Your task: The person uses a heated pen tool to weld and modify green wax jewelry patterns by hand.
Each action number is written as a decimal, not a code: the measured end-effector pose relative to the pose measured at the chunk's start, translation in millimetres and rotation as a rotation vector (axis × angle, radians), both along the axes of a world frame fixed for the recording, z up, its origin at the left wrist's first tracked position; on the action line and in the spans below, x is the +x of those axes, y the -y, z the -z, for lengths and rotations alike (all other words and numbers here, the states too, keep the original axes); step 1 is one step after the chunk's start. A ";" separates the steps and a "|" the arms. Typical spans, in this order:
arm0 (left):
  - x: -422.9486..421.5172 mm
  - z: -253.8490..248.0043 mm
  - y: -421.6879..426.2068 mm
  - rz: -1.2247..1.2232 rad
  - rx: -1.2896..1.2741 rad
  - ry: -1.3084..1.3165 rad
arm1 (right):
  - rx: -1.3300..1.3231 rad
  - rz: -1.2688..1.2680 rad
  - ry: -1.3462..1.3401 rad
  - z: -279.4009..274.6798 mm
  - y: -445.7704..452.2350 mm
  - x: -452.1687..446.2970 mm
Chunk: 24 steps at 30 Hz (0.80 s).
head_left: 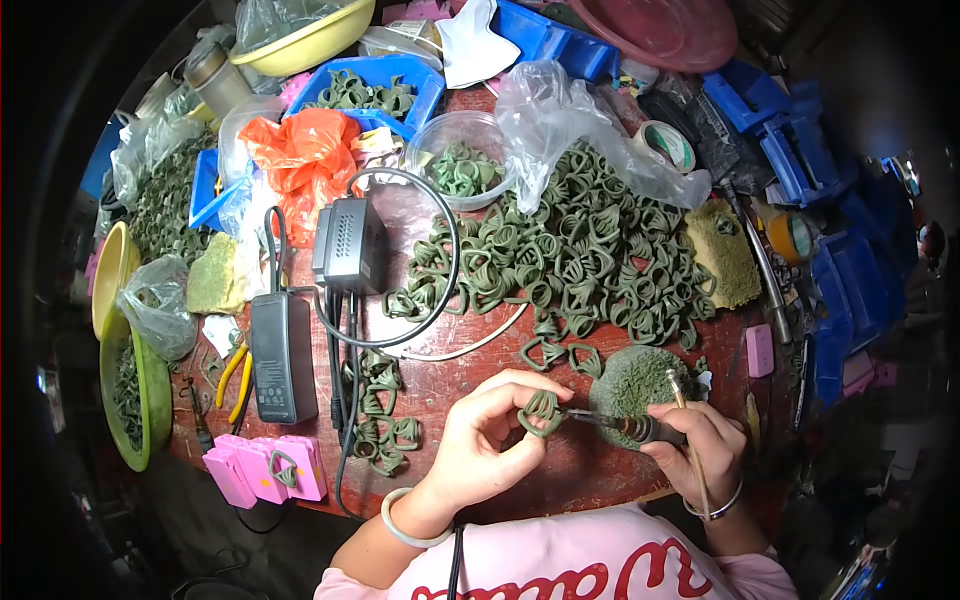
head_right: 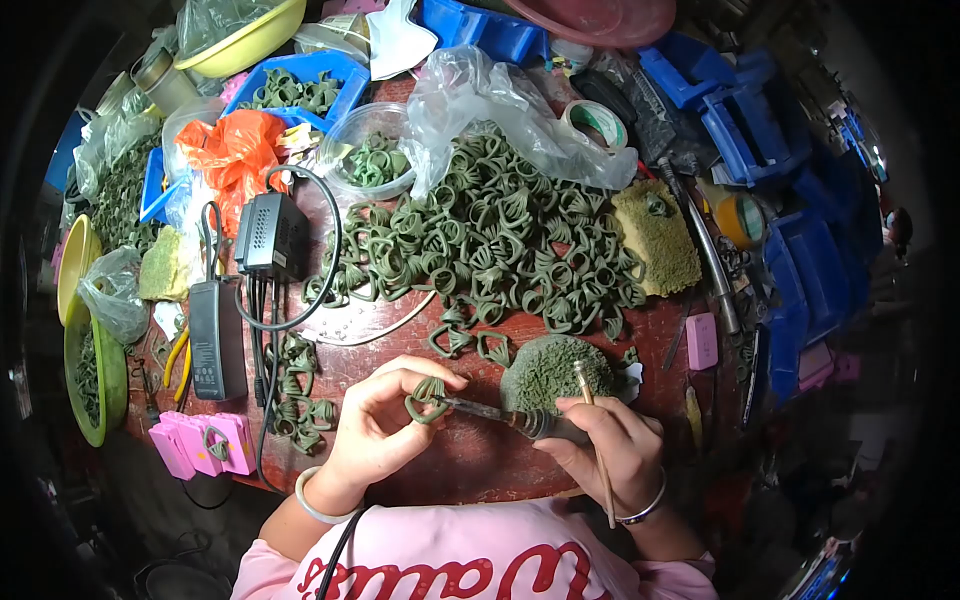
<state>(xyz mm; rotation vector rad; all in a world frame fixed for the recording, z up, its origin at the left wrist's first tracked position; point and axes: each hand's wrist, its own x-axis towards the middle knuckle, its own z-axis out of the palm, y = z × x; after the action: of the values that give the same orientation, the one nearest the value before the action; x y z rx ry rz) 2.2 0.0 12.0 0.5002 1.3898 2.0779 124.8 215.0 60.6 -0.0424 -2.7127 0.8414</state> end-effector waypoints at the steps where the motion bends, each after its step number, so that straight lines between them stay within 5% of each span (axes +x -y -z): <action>1: 0.0 0.6 0.1 0.000 0.000 -0.007 | 0.000 -0.001 0.000 -0.4 0.1 0.0; 24: 0.2 0.3 0.2 0.006 0.004 0.002 | 0.039 -0.009 0.011 0.7 0.2 0.3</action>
<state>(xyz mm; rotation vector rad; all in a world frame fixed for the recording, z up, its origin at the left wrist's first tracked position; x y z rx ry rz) 2.4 -0.2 11.6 0.5030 1.3817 2.0767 125.1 214.8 60.0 -0.0269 -2.7404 0.7924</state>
